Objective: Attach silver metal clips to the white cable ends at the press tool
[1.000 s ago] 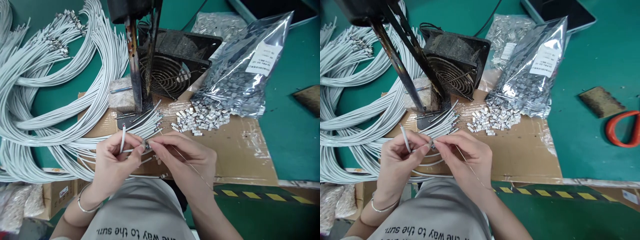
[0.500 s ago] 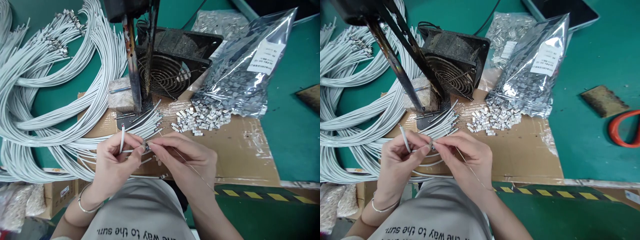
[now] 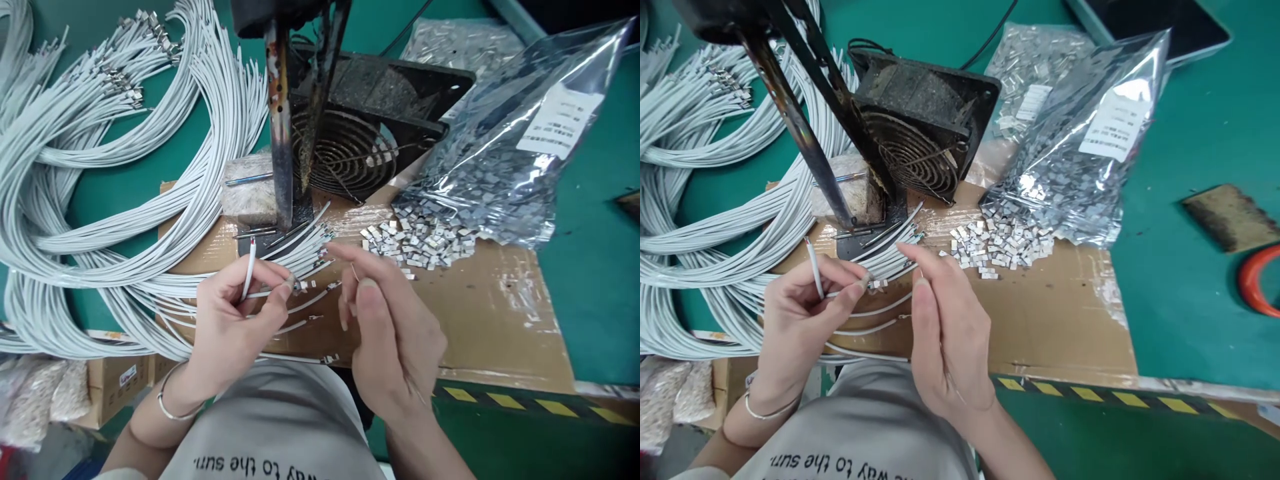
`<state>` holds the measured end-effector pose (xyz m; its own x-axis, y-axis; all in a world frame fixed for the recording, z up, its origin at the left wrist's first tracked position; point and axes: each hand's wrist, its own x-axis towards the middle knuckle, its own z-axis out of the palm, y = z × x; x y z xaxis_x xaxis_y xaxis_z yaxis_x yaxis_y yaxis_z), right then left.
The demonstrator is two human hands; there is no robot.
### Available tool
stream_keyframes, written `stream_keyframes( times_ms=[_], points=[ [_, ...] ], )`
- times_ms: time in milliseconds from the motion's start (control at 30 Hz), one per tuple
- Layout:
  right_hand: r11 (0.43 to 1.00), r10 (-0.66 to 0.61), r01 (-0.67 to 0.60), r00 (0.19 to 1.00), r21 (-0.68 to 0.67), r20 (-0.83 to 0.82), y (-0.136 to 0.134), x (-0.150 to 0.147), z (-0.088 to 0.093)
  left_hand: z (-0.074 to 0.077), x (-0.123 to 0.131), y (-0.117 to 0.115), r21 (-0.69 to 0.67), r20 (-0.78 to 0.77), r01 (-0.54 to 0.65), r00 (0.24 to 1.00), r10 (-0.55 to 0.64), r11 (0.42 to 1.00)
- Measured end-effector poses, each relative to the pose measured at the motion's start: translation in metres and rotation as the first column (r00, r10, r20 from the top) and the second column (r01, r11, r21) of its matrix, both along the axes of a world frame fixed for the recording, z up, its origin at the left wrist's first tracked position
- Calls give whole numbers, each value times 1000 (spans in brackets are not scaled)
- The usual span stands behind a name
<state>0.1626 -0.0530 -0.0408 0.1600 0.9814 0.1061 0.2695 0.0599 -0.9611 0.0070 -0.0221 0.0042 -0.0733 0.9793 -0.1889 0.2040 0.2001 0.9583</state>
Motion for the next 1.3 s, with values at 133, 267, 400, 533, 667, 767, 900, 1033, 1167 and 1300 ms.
stream_keyframes(
  times_ms=[133,267,400,533,667,767,900,1033,1167,1300],
  points=[
    [996,-56,50,995,-71,-88,-1,0,4,1,1,5,1,7,-35,999,35,999],
    [996,-52,47,996,-74,-67,2,6,8,-1,1,9,14,12,-45,999,45,999],
    [993,120,-121,990,-4,-75,8,17,14,-3,0,11,22,-9,-57,998,57,998],
    [973,219,-226,968,-47,-125,12,21,17,-3,1,10,34,-32,-64,997,65,997],
    [952,297,-305,941,-31,-164,13,14,21,-3,2,9,37,-52,-71,996,73,997],
    [988,122,-140,970,-70,-210,12,7,25,-3,2,9,29,-47,-73,996,74,997],
    [993,-73,52,973,-102,-217,12,2,24,-4,1,10,22,-22,-68,997,68,997],
    [998,21,-34,965,-44,-263,12,1,16,-5,2,11,31,-24,-71,997,71,997],
    [996,-10,-15,954,-82,-298,11,-5,18,-4,4,12,57,-35,-77,996,79,995],
    [994,-43,9,952,-112,-302,11,-10,24,-4,4,11,61,-33,-84,996,86,995]
  ],
)
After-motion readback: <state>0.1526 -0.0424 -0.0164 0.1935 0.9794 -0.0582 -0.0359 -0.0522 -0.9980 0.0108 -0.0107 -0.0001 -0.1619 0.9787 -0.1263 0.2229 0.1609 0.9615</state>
